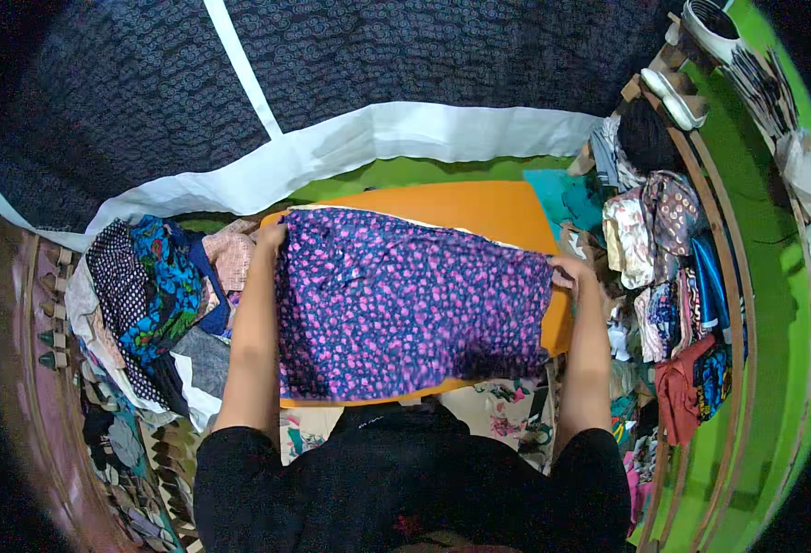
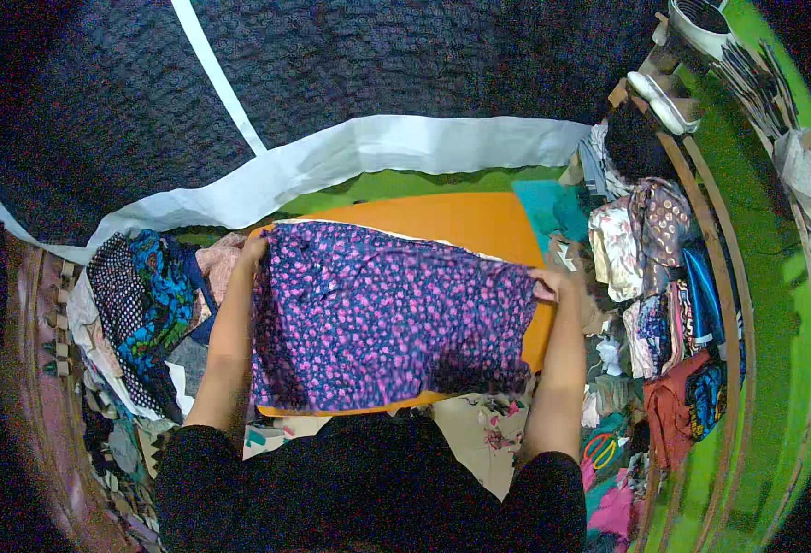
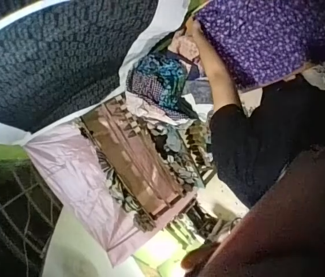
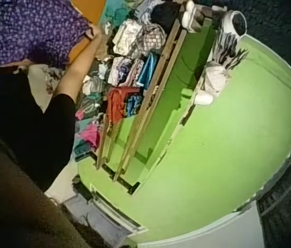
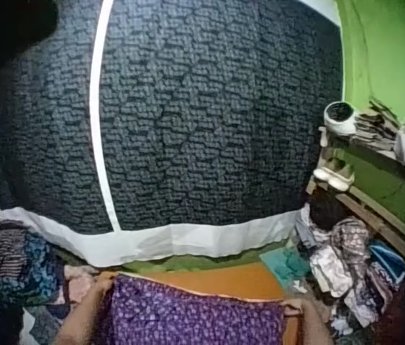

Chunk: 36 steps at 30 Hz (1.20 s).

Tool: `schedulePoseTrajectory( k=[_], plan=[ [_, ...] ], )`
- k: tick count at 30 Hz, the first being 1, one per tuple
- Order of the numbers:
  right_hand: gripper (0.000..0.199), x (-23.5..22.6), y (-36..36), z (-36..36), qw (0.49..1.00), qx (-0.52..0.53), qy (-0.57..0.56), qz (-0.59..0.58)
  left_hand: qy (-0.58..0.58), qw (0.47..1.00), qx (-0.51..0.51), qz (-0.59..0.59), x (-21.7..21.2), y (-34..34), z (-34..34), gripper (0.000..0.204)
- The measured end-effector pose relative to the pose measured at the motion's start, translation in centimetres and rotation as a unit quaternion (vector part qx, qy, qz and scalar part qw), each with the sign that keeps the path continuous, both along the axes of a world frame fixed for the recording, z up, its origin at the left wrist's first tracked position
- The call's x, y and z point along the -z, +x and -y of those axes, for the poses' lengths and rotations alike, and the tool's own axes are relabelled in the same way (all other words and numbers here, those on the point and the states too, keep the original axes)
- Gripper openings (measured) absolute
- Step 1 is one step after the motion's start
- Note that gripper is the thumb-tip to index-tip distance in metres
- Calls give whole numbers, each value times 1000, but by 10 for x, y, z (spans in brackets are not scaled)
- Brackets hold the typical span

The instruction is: Folding various pieces of patterned fabric on a table and placing them on a shelf.

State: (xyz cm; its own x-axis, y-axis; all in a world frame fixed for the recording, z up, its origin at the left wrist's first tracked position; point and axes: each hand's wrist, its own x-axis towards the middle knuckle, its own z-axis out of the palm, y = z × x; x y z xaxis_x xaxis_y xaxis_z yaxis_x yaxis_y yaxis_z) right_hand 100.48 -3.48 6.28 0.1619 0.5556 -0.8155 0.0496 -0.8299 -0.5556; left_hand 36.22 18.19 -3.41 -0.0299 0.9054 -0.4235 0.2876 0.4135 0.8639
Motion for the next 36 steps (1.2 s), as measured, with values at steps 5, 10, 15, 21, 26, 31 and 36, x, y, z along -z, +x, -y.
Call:
schedulePoseTrajectory(
  k=[5,10,15,21,26,31,36],
  plan=[
    [45,55,-15,13,849,166,343,366,70,991,15,-117,-73,68,47,55],
    [54,62,-53,71,819,206,337,416,239,941,-88,-224,-40,18,127,52],
    [45,73,-66,167,870,136,178,438,14,860,-112,-497,-59,5,259,51],
    [50,46,-110,214,937,83,183,286,-181,952,-248,5,-54,-6,347,58],
    [40,36,-139,214,923,196,307,128,-99,967,-229,-47,-20,22,352,33],
    [30,79,-81,227,902,-19,332,275,-8,953,-301,-37,-1,19,347,28],
    [24,31,-67,232,933,226,267,83,54,856,-335,-390,-18,19,367,24]
  ],
)
